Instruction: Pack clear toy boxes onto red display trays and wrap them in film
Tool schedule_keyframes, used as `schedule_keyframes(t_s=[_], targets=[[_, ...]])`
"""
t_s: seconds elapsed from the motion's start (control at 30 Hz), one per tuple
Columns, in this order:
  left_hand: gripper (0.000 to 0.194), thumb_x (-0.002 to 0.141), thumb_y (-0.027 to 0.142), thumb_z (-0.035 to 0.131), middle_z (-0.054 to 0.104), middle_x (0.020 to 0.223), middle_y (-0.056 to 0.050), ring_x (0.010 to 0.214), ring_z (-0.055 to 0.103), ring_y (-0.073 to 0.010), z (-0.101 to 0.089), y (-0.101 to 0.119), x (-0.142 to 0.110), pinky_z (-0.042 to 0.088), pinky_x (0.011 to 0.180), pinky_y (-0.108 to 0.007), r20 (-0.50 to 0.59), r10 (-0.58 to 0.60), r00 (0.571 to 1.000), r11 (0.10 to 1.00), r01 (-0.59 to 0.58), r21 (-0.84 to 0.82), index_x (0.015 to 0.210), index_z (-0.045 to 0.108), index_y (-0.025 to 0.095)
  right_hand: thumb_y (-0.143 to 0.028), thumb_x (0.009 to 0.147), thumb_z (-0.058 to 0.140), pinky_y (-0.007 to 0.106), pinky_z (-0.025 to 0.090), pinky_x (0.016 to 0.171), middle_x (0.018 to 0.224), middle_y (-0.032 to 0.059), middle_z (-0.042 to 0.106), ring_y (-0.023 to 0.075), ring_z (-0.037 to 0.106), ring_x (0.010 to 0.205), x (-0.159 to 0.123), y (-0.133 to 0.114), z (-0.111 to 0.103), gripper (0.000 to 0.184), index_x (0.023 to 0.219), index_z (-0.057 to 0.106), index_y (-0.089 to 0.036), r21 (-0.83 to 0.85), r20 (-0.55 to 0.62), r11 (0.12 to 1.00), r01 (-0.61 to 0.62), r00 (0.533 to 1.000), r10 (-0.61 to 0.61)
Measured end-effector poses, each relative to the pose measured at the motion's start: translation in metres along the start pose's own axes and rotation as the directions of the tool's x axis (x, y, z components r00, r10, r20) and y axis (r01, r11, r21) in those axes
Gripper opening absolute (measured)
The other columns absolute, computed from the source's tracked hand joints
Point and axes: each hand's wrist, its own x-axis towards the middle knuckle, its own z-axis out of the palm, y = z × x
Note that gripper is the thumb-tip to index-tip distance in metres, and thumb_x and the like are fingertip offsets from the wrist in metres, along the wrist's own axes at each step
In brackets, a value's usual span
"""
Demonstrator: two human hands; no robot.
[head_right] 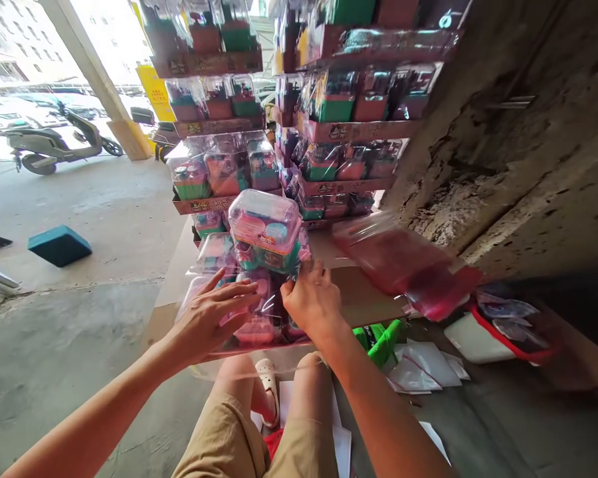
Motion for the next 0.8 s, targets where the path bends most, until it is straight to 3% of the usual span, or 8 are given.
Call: schedule_keyframes(t_s=[0.23, 0.37, 0.43, 0.5, 0.57, 0.6, 0.7, 0.8], targets=[[0.028, 0.091, 0.025, 0.047, 0.064, 0.121, -0.006, 0.11, 0.061, -0.0187, 0.005, -0.003, 0.012, 0.02, 0.114, -0.051, -0.039, -0.019, 0.999, 1.0, 0.02, 0.024, 0.114, 0.062, 0.022, -0.029, 0.083, 0.044, 0.044, 0.045, 0.085, 0.118, 0.0187, 0.055, 0.0333, 0.055, 0.106, 0.021, 0.005, 0.003, 0.045, 0.124, 0.047, -0.011, 0.2, -0.068, 0.978, 0.052, 0.997, -0.039], [0.03, 0.091, 0.026, 0.047, 0.062, 0.122, -0.007, 0.114, 0.056, -0.0186, 0.002, 0.002, -0.009, 0.026, 0.112, -0.047, -0.33, -0.051, 0.943, 0.998, 0.041, -0.039, 0.119, 0.056, 0.022, -0.04, 0.083, 0.043, 0.042, 0.04, 0.093, 0.121, 0.0141, 0.055, 0.0278, 0.05, 0.114, 0.011, 0.028, 0.015, 0.047, 0.123, 0.046, -0.016, 0.718, -0.259, 0.691, 0.081, 0.953, 0.157], [0.031, 0.087, 0.03, 0.053, 0.059, 0.121, -0.007, 0.115, 0.053, -0.0203, 0.006, 0.003, -0.035, 0.034, 0.106, -0.043, -0.575, -0.242, 0.781, 0.97, 0.202, -0.133, 0.118, 0.055, 0.023, -0.053, 0.082, 0.041, 0.039, 0.044, 0.087, 0.118, 0.0126, 0.056, 0.0258, 0.054, 0.108, -0.009, 0.044, 0.025, 0.052, 0.12, 0.045, -0.018, 0.905, -0.21, 0.423, 0.046, 0.913, 0.351], [0.034, 0.082, 0.037, 0.059, 0.058, 0.113, -0.007, 0.106, 0.056, -0.0211, 0.015, 0.001, -0.066, 0.044, 0.094, -0.038, -0.679, -0.53, 0.507, 0.844, 0.394, -0.364, 0.112, 0.054, 0.022, -0.067, 0.076, 0.044, 0.038, 0.046, 0.08, 0.112, 0.011, 0.06, 0.0249, 0.058, 0.098, -0.034, 0.059, 0.039, 0.062, 0.115, 0.047, -0.02, 0.971, -0.063, 0.237, -0.046, 0.9, 0.431], [0.04, 0.077, 0.047, 0.061, 0.058, 0.1, -0.006, 0.092, 0.058, -0.0201, 0.027, -0.001, -0.092, 0.049, 0.08, -0.033, -0.541, -0.774, 0.33, 0.632, 0.459, -0.624, 0.105, 0.052, 0.021, -0.075, 0.07, 0.046, 0.036, 0.046, 0.077, 0.102, 0.0083, 0.063, 0.0231, 0.06, 0.089, -0.058, 0.069, 0.053, 0.065, 0.106, 0.052, -0.021, 0.977, 0.076, 0.158, -0.146, 0.921, 0.382], [0.042, 0.076, 0.052, 0.06, 0.058, 0.095, -0.005, 0.086, 0.058, -0.019, 0.032, -0.001, -0.102, 0.049, 0.075, -0.032, -0.424, -0.853, 0.303, 0.521, 0.464, -0.716, 0.102, 0.052, 0.02, -0.075, 0.069, 0.048, 0.034, 0.046, 0.076, 0.095, 0.0066, 0.064, 0.0219, 0.059, 0.085, -0.067, 0.071, 0.06, 0.064, 0.102, 0.055, -0.021, 0.974, 0.123, 0.141, -0.18, 0.933, 0.338], [0.043, 0.076, 0.059, 0.055, 0.06, 0.085, -0.003, 0.075, 0.056, -0.0157, 0.04, 0.003, -0.114, 0.047, 0.071, -0.028, -0.124, -0.923, 0.365, 0.293, 0.457, -0.84, 0.092, 0.054, 0.019, -0.07, 0.065, 0.06, 0.03, 0.044, 0.072, 0.076, 0.0018, 0.062, 0.0184, 0.056, 0.075, -0.082, 0.073, 0.075, 0.055, 0.089, 0.061, -0.021, 0.975, 0.173, 0.1, -0.198, 0.96, 0.222], [0.044, 0.072, 0.059, 0.061, 0.063, 0.081, -0.002, 0.071, 0.055, -0.0142, 0.037, 0.011, -0.109, 0.046, 0.07, -0.027, 0.0, -0.894, 0.447, 0.204, 0.408, -0.89, 0.089, 0.057, 0.019, -0.059, 0.06, 0.072, 0.026, 0.043, 0.065, 0.065, -0.0016, 0.057, 0.0145, 0.051, 0.066, -0.083, 0.074, 0.085, 0.044, 0.075, 0.062, -0.02, 0.979, 0.185, 0.053, -0.198, 0.965, 0.188]])
